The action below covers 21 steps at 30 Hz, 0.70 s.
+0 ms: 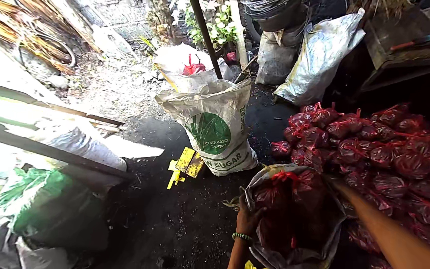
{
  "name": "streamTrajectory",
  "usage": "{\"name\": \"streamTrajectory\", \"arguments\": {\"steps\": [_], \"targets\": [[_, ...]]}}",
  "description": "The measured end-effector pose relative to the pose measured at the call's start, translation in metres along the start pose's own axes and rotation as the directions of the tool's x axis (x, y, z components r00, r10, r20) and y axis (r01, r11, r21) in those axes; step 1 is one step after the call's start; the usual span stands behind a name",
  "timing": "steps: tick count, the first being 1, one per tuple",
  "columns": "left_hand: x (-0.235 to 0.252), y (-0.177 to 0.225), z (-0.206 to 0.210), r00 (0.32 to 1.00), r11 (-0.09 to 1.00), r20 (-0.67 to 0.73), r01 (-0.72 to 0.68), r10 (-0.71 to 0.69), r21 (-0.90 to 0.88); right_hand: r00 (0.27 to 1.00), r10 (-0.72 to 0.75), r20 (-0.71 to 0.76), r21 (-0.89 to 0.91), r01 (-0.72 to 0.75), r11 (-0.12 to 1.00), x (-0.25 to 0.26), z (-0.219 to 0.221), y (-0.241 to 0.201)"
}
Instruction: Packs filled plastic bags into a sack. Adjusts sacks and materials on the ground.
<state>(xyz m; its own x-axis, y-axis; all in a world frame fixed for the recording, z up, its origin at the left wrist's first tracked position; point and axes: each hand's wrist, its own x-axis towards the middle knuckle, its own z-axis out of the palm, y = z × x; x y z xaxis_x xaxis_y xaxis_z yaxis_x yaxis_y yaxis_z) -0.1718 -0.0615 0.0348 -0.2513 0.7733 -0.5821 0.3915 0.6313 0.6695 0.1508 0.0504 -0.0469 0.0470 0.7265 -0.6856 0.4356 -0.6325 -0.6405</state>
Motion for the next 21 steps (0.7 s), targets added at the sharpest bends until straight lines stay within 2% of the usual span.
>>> {"name": "streamTrajectory", "arguments": {"steps": [2, 3, 6, 8, 10, 11, 14, 15, 17, 19, 21], "targets": [[-0.005, 0.002, 0.004, 1.0, 0.999, 0.02, 0.022, -0.022, 0.024, 0.993, 0.091, 0.079, 0.158, -0.103, 0.982, 0.005, 0.0, 0.019], [-0.011, 0.004, 0.008, 0.999, 0.999, 0.018, 0.028, -0.029, 0.03, 0.99, 0.092, 0.11, 0.151, -0.109, 0.982, 0.007, -0.004, 0.018], [-0.034, 0.008, 0.03, 0.999, 1.0, -0.025, -0.02, 0.02, -0.023, 0.992, -0.054, 0.11, -0.007, 0.055, 0.998, -0.007, -0.027, -0.014], [-0.041, 0.008, 0.037, 0.995, 0.995, -0.047, -0.091, 0.089, -0.04, 0.985, -0.166, -0.04, -0.169, 0.157, 0.973, -0.008, -0.054, -0.035], [-0.033, 0.012, 0.021, 0.98, 0.987, -0.12, -0.158, 0.157, 0.0, 0.943, -0.278, -0.182, -0.299, 0.216, 0.93, 0.012, -0.084, -0.049], [-0.026, 0.011, 0.006, 0.969, 0.988, -0.19, -0.156, 0.155, 0.008, 0.927, -0.319, -0.195, -0.379, 0.229, 0.897, 0.015, -0.09, -0.06], [-0.005, 0.001, -0.039, 0.903, 0.981, -0.428, -0.039, -0.048, -0.192, 0.917, -0.392, -0.079, -0.57, 0.281, 0.772, -0.011, -0.068, -0.092], [-0.006, -0.007, -0.047, 0.869, 0.968, -0.479, -0.001, -0.122, -0.25, 0.918, -0.395, -0.023, -0.595, 0.305, 0.744, -0.023, -0.055, -0.09], [-0.013, -0.022, -0.047, 0.829, 0.967, -0.529, 0.052, -0.182, -0.25, 0.911, -0.413, -0.013, -0.525, 0.345, 0.778, -0.043, -0.042, -0.072], [-0.029, -0.03, -0.031, 0.85, 0.981, -0.501, 0.083, -0.163, -0.178, 0.854, -0.504, -0.13, -0.405, 0.418, 0.813, -0.052, -0.043, -0.036], [-0.039, -0.026, -0.012, 0.896, 0.986, -0.421, 0.087, -0.141, -0.144, 0.806, -0.539, -0.242, -0.372, 0.437, 0.819, -0.056, -0.043, -0.007]]}}
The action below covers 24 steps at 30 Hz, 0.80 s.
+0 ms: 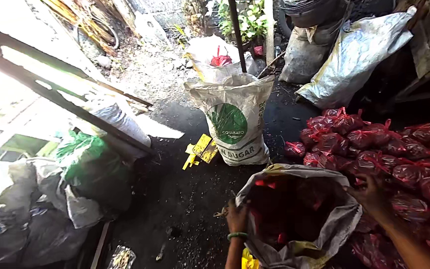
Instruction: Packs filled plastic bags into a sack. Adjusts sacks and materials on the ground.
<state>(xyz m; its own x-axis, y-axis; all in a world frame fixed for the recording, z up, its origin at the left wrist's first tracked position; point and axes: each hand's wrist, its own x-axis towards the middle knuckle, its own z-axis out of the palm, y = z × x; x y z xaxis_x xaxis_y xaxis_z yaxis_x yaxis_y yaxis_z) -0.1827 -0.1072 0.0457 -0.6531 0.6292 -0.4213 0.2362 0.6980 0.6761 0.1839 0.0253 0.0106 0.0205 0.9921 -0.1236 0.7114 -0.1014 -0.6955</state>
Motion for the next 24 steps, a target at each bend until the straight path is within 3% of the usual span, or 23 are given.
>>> {"name": "streamTrajectory", "arguments": {"steps": [2, 4, 7, 10, 13, 15, 18, 21, 24], "targets": [[-0.005, 0.012, 0.004, 0.998, 0.998, 0.06, 0.004, -0.008, 0.056, 0.996, -0.039, -0.077, -0.028, 0.037, 0.999, -0.021, 0.009, 0.006], [0.006, 0.028, -0.003, 0.999, 0.999, 0.034, 0.012, -0.013, 0.048, 0.974, -0.195, -0.118, -0.082, 0.186, 0.979, -0.036, 0.023, -0.01], [0.027, 0.056, -0.011, 0.999, 0.998, 0.036, 0.005, -0.002, -0.069, 0.923, -0.38, 0.057, -0.031, 0.382, 0.923, -0.053, 0.057, -0.056], [0.016, 0.066, 0.011, 0.986, 0.985, 0.123, -0.092, 0.111, -0.148, 0.943, -0.154, 0.295, 0.161, 0.11, 0.981, -0.073, 0.106, -0.115], [-0.01, 0.062, 0.032, 0.977, 0.985, 0.183, -0.08, 0.108, -0.153, 0.924, -0.054, 0.378, 0.034, 0.045, 0.998, -0.085, 0.15, -0.149], [-0.022, 0.057, 0.032, 0.981, 0.985, 0.182, -0.036, 0.067, -0.169, 0.919, -0.029, 0.393, -0.007, 0.035, 0.999, -0.087, 0.173, -0.147], [-0.018, 0.05, 0.014, 0.984, 0.971, 0.171, -0.009, 0.051, -0.239, 0.905, 0.03, 0.425, 0.017, -0.042, 0.999, -0.071, 0.169, -0.147], [-0.004, 0.039, -0.01, 0.984, 0.945, 0.17, 0.001, 0.058, -0.326, 0.918, -0.069, 0.389, 0.194, -0.009, 0.981, -0.049, 0.145, -0.124], [0.004, 0.028, -0.02, 0.972, 0.92, 0.217, 0.005, 0.087, -0.392, 0.866, -0.165, 0.471, 0.356, -0.015, 0.935, -0.021, 0.107, -0.103]]}}
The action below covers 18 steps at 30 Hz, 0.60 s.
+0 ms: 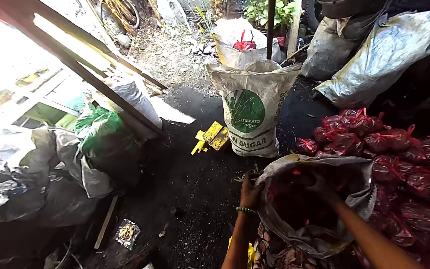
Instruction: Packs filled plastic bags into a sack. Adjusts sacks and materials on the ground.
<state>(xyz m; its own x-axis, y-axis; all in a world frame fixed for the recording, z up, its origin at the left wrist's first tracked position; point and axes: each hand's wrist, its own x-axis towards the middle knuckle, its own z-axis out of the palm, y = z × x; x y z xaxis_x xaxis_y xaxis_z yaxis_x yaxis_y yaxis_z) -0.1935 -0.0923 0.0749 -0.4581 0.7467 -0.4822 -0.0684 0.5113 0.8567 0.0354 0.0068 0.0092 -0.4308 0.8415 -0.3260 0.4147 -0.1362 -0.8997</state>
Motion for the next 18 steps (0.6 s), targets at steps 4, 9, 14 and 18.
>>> {"name": "streamTrajectory", "arguments": {"steps": [4, 9, 14, 18], "targets": [[0.002, -0.001, -0.003, 0.999, 0.999, 0.039, -0.001, 0.003, -0.043, 0.949, -0.262, 0.174, -0.05, 0.274, 0.96, -0.007, -0.051, 0.022], [0.003, -0.006, 0.009, 0.998, 0.999, 0.042, -0.037, 0.037, 0.015, 0.978, -0.088, 0.187, -0.629, 0.188, 0.754, -0.037, -0.05, 0.048], [0.001, -0.012, 0.024, 0.997, 0.996, 0.057, -0.056, 0.052, 0.064, 0.985, -0.106, 0.136, -0.526, 0.162, 0.835, -0.033, 0.014, 0.013], [-0.004, -0.01, 0.017, 0.997, 0.992, 0.06, -0.059, 0.052, 0.116, 0.986, -0.009, 0.164, -0.483, 0.089, 0.871, -0.014, 0.024, 0.012]]}}
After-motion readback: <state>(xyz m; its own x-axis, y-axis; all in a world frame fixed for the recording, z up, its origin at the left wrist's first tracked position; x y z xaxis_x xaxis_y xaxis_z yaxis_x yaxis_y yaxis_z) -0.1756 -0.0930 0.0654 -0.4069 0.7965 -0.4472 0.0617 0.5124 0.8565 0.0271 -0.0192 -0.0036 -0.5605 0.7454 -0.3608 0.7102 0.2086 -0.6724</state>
